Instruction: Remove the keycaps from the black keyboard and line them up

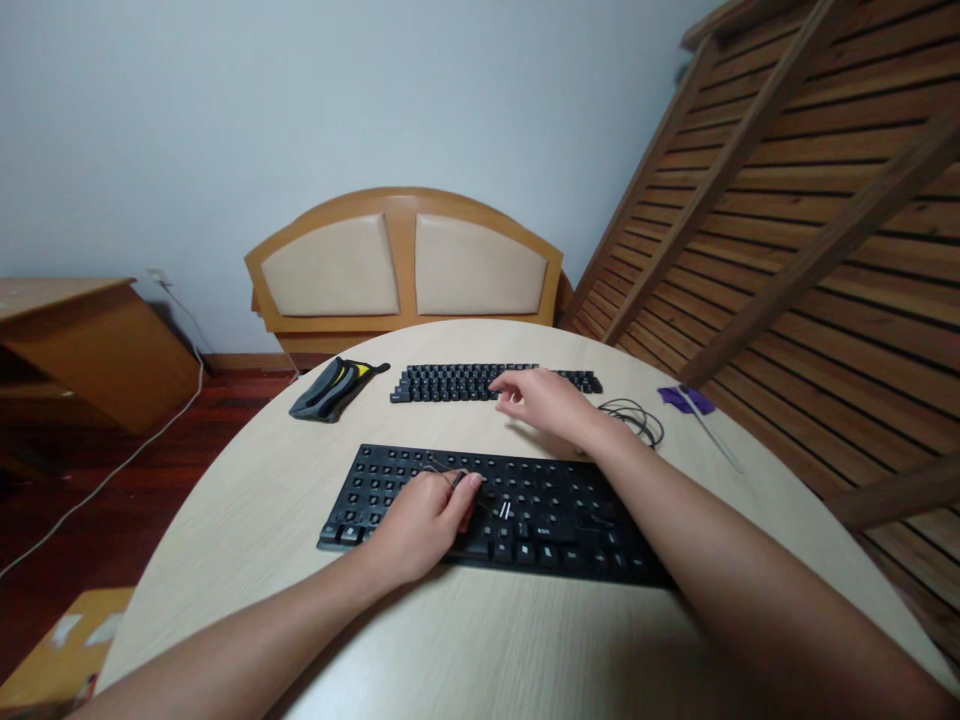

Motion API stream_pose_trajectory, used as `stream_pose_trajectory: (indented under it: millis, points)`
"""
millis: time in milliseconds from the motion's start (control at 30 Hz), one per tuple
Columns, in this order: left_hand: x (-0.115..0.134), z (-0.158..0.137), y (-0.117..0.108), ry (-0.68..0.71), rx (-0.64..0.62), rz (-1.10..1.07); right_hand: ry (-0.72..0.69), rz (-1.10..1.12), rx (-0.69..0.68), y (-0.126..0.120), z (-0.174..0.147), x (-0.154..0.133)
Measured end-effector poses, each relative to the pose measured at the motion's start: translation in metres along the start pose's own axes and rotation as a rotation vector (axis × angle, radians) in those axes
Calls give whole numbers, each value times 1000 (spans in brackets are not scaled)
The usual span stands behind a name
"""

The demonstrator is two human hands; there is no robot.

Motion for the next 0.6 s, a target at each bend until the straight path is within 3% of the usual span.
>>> stream_pose_trajectory:
  millis: [200,300,433,600]
  points:
    - [2,-1,-1,29,-1,36,-203,147,-206,-9,-79,-28]
    - [3,-1,0,32,5,74,-219,186,-284,-2,-110,-30]
    - [2,-1,1,31,9,96,-224,168,-325,14,-128,-28]
    - [3,-3,0,23,10,90,-212,146,-245,26,-130,-33]
Point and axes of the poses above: each hand's wrist, its own z-axis towards the middle knuckle, its own y-axis out of the palm, x = y × z, the point moved 3 cm from there along z, towards the middle knuckle, and after that the axes turned 3 degrees about -z, right-handed, at the moved point
